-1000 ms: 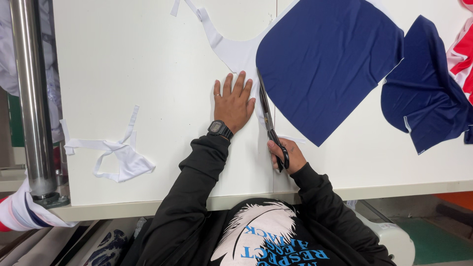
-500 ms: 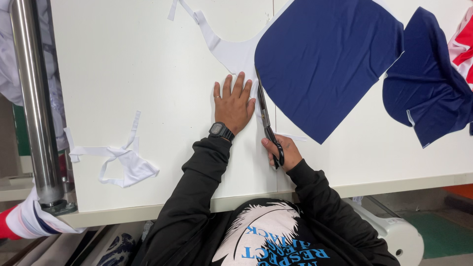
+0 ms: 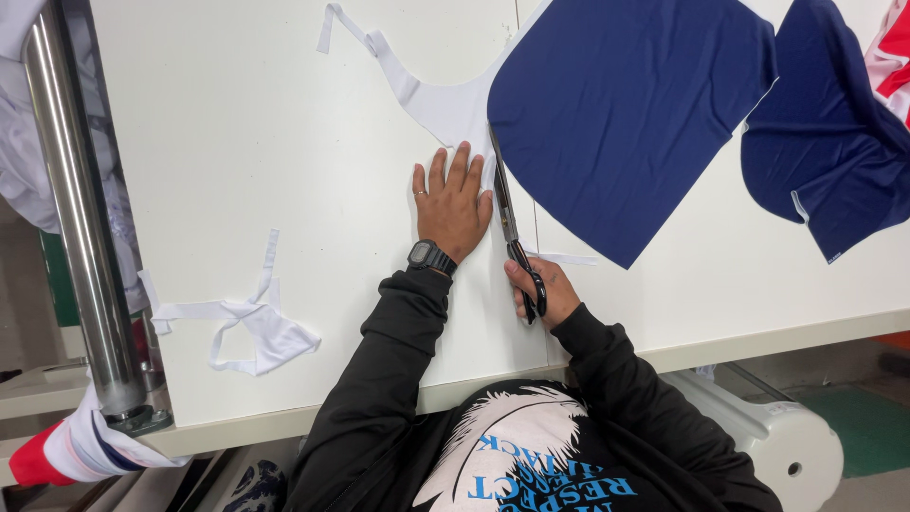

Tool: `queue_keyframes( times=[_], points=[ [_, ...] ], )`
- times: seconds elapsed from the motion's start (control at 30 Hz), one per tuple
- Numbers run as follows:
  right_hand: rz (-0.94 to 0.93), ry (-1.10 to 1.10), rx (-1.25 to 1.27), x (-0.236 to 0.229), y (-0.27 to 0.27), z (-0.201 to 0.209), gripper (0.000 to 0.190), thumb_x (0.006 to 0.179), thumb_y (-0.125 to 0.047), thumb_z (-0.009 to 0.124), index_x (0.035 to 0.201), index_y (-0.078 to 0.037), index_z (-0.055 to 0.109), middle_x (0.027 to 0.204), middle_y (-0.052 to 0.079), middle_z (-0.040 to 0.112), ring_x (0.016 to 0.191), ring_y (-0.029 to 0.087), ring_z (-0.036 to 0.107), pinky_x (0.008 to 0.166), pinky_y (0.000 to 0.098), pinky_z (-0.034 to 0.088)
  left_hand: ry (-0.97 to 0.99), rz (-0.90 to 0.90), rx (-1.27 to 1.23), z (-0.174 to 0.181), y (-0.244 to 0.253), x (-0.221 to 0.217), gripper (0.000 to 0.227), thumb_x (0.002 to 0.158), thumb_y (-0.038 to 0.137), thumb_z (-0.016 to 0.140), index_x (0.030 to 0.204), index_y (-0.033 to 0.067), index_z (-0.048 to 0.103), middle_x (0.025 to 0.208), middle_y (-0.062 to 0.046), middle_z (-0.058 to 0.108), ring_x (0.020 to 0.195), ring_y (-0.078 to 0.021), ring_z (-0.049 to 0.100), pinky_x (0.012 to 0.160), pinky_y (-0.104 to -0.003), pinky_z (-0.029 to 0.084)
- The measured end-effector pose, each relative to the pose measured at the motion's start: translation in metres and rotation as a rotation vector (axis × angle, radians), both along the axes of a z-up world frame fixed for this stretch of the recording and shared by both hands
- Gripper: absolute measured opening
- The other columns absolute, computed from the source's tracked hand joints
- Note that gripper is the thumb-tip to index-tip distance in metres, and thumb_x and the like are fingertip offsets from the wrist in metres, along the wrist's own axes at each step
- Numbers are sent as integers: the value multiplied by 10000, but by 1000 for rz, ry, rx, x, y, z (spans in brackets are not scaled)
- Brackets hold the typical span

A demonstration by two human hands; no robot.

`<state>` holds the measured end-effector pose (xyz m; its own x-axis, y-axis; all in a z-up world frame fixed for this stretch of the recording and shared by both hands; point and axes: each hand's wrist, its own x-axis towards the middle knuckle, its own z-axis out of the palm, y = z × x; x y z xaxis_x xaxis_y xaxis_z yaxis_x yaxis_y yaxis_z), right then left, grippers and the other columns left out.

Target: The person uses shears to cut a blue fabric piece on a white table, following a white paper pattern. They trim the edges and separate the fabric into two pieces, then continue cutting along the pattern lines.

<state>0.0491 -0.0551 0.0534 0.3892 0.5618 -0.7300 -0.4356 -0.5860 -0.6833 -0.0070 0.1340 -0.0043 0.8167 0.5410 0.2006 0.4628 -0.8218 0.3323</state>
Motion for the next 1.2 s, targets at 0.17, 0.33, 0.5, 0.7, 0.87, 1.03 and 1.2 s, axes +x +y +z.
queue_keyframes(
  times=[0.17, 0.33, 0.5, 0.7, 0.87, 1.03, 1.2],
  points=[
    [11, -19, 0, -3, 1, 2, 466, 942, -519, 630, 753, -98, 561, 547, 4, 544, 403, 96, 535, 398, 225, 463, -2, -4, -8, 1, 2, 1, 533, 943, 350, 611, 1438, 155, 581, 1569, -58, 442, 1462, -325, 335, 1207, -604, 158],
    [-9, -20, 16, -5, 8, -2, 476, 945, -510, 639, 739, -89, 552, 546, 9, 543, 395, 102, 530, 398, 230, 466, -4, 1, -39, 0, 1, -1, 508, 954, 318, 604, 1435, 157, 590, 1578, -44, 442, 1471, -314, 335, 1224, -600, 154],
    [-29, -29, 8, -7, 12, -2, 456, 933, -501, 643, 746, -91, 573, 541, 14, 545, 389, 109, 526, 397, 242, 473, -1, 0, -51, 0, 2, 0, 509, 942, 302, 604, 1428, 150, 590, 1572, -53, 441, 1466, -322, 337, 1216, -605, 154],
    [-38, -31, 30, -9, 14, -3, 473, 940, -502, 647, 742, -80, 568, 543, 8, 546, 395, 104, 532, 398, 236, 466, -11, -1, -57, 1, 2, 0, 511, 938, 297, 605, 1426, 147, 595, 1572, -57, 441, 1465, -326, 340, 1217, -604, 152],
    [-42, -24, 26, -13, 16, -1, 469, 935, -499, 655, 745, -80, 566, 542, 11, 542, 396, 109, 531, 392, 243, 458, -16, 5, -55, 2, 2, 0, 509, 938, 298, 609, 1425, 151, 598, 1576, -48, 443, 1468, -320, 343, 1224, -597, 151],
    [-32, -32, 16, -14, 15, -8, 460, 938, -484, 660, 763, -67, 580, 543, 25, 550, 398, 114, 531, 396, 247, 450, -20, 5, -51, 1, 3, 0, 506, 929, 301, 609, 1412, 151, 604, 1567, -48, 443, 1459, -322, 345, 1214, -601, 151],
    [-3, -3, 60, -8, -29, -1, 447, 944, -472, 651, 810, -49, 596, 598, 24, 579, 446, 103, 557, 419, 254, 454, -32, 9, -44, 3, 1, 0, 481, 954, 301, 601, 1409, 145, 607, 1567, -52, 455, 1458, -319, 353, 1214, -599, 168]
  ],
)
